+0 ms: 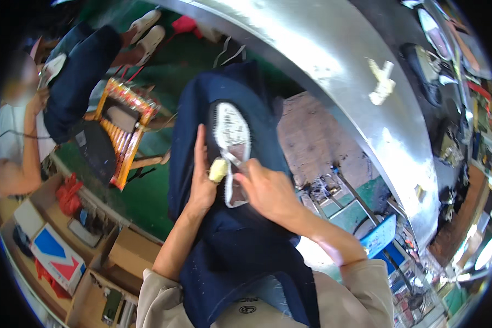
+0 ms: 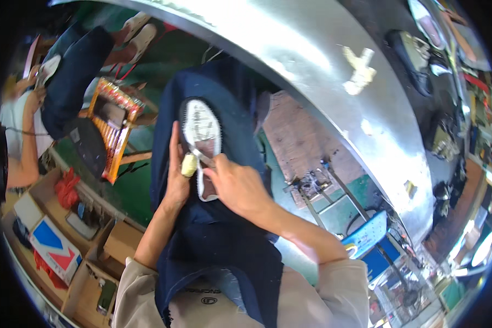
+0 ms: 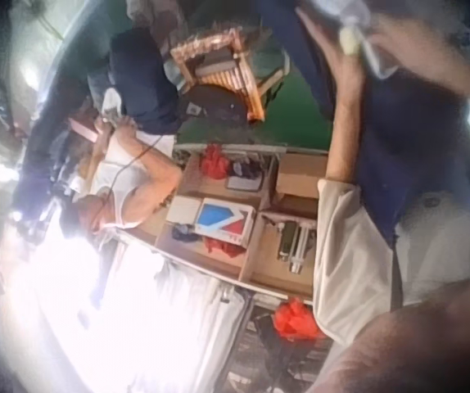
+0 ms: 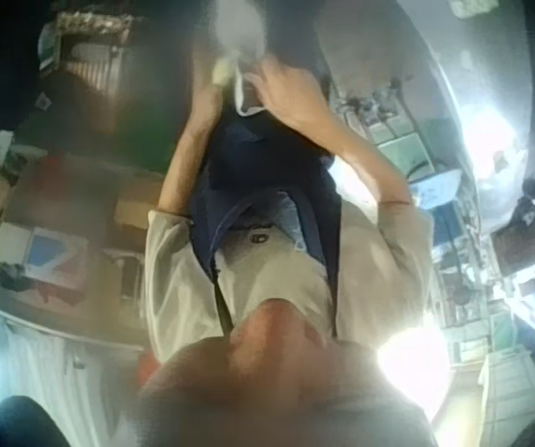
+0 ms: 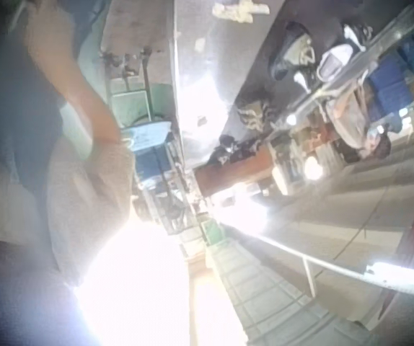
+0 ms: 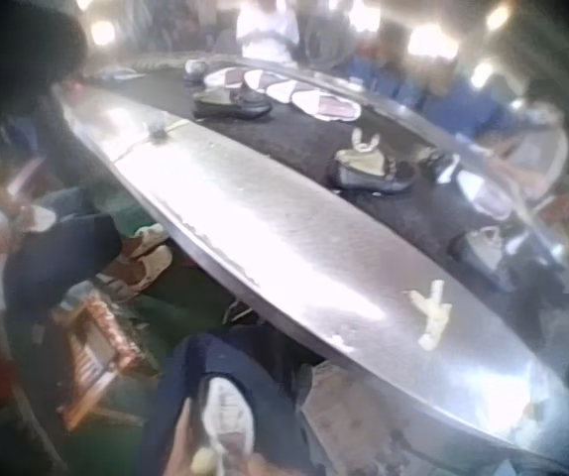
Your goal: Using a tool to press and adjust shoe soles and edges during assembly at a conveyor belt workstation.
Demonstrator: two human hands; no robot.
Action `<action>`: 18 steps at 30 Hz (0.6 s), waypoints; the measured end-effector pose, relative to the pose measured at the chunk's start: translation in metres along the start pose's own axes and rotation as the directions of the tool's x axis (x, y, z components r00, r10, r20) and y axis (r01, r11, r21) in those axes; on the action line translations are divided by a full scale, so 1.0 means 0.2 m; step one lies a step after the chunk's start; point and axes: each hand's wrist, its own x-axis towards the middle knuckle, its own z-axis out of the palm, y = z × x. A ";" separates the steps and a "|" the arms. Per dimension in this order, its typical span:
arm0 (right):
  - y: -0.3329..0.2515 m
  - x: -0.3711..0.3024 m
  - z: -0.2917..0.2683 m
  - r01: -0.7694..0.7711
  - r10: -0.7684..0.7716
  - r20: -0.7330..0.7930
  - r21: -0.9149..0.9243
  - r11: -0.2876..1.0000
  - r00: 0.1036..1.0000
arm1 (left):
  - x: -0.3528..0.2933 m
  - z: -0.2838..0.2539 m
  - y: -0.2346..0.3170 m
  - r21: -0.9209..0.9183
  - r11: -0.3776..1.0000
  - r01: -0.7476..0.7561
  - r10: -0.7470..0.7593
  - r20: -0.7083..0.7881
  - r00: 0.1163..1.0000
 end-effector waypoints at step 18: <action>0.10 0.04 -0.21 0.323 -0.275 0.193 -0.288 0.901 0.942 | -0.16 -0.04 0.02 0.554 0.762 -0.335 0.221 0.263 0.939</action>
